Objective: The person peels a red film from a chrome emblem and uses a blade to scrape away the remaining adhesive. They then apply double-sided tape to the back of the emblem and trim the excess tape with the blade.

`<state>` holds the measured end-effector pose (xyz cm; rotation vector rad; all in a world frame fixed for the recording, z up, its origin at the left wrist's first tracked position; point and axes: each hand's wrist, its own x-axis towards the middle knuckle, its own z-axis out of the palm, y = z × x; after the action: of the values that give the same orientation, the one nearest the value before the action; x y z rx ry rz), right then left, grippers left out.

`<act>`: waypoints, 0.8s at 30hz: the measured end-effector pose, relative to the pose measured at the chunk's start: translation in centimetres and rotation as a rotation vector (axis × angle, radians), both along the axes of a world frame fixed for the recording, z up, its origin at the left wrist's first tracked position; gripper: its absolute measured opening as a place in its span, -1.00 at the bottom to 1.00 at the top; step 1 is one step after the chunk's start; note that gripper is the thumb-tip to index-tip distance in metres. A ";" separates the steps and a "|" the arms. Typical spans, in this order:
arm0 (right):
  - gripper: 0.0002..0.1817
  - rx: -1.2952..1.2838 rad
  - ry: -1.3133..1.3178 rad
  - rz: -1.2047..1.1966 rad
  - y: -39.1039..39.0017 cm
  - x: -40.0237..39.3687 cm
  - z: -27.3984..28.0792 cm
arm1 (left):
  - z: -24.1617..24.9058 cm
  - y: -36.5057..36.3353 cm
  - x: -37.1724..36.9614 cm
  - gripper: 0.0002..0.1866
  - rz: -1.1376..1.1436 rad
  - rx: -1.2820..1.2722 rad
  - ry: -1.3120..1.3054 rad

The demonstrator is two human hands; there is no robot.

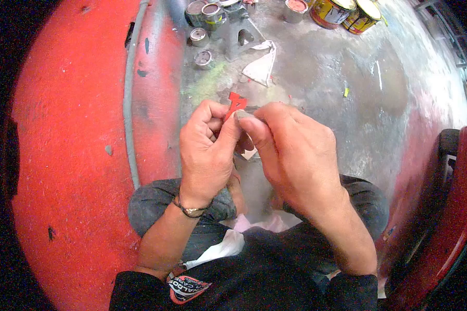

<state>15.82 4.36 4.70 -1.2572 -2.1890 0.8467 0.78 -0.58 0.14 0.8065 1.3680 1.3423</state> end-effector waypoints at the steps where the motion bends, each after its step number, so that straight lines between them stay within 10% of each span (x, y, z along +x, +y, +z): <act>1: -0.79 0.014 -0.014 0.000 -0.1 -0.1 -0.1 | -0.1 -0.1 0.0 -0.87 -0.001 0.008 0.007; 17: -0.74 0.288 -0.289 -0.037 -0.5 -0.1 -1.1 | -0.3 -0.2 0.2 -0.88 -0.065 -0.034 0.108; 24: -0.61 -0.100 -0.168 -0.123 0.8 1.4 1.1 | -0.5 0.4 -1.3 -0.82 -0.226 -0.133 0.117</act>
<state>17.25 5.18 5.79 -1.5455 -2.1934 0.8363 -0.57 -0.16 -0.39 0.9309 1.3955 1.0322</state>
